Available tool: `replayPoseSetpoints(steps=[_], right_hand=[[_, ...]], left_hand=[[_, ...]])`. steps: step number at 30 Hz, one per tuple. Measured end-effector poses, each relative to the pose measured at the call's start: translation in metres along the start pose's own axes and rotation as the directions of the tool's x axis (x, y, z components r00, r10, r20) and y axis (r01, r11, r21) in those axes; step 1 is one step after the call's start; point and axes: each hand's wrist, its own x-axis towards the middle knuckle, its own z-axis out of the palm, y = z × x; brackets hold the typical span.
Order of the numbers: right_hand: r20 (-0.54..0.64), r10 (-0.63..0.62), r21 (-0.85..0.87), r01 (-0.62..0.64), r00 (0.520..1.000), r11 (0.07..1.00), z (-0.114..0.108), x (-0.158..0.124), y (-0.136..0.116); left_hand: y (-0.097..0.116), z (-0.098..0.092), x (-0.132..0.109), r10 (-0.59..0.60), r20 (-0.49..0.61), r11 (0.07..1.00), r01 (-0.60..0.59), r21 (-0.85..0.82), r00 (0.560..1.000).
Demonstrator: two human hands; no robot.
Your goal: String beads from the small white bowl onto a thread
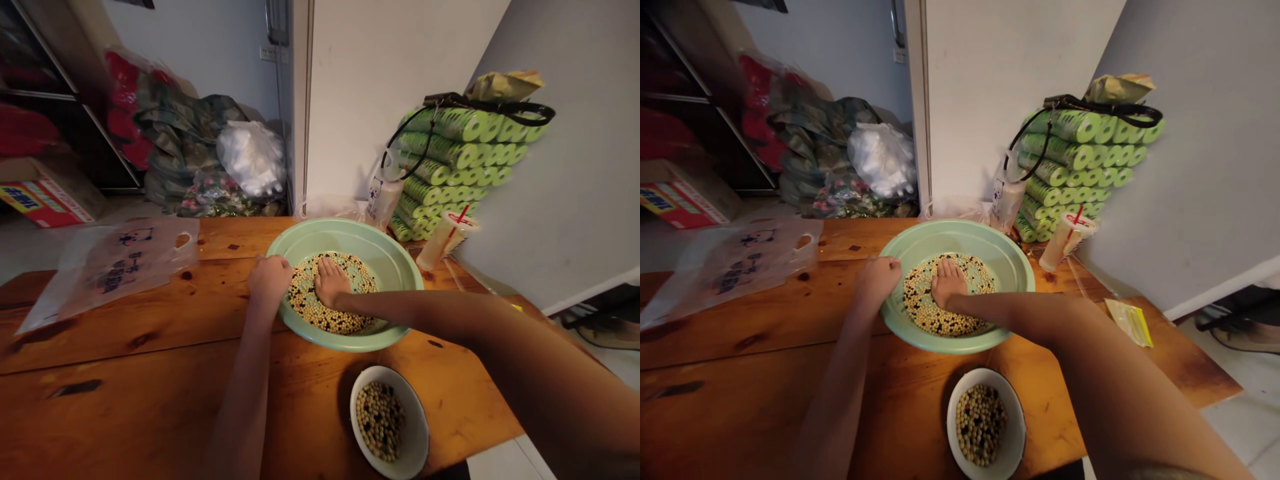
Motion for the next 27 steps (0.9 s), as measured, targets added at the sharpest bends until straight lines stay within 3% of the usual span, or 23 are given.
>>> replayPoseSetpoints(steps=[6, 11, 15, 22, 24, 27], right_hand=[[0.042, -0.147, 0.032, 0.146, 0.988, 0.989, 0.003, -0.002, -0.025], [0.102, -0.277, 0.042, 0.275, 0.955, 0.961, -0.002, -0.009, -0.029], [0.18, -0.424, 0.049, 0.422, 0.888, 0.905, -0.012, -0.022, -0.015], [0.297, -0.659, 0.106, 0.662, 0.691, 0.742, -0.045, -0.041, 0.026], [0.298, -0.684, 0.118, 0.685, 0.666, 0.719, -0.053, -0.039, 0.036], [0.277, -0.671, 0.113, 0.67, 0.688, 0.733, -0.057, -0.032, 0.043]], left_hand=[[0.0, 0.002, 0.001, -0.004, 0.016, 1.0, 0.004, 0.009, 1.0], [-0.001, 0.004, 0.001, -0.007, 0.009, 1.0, 0.006, 0.017, 1.0], [-0.002, 0.003, 0.001, 0.004, 0.02, 1.0, -0.004, 0.01, 1.0], [0.0, 0.001, -0.002, 0.008, 0.027, 1.0, -0.007, -0.017, 1.0], [0.0, -0.001, -0.003, 0.006, 0.026, 1.0, -0.005, -0.021, 1.0], [0.001, -0.002, -0.004, 0.007, 0.026, 1.0, -0.007, -0.022, 1.0]])
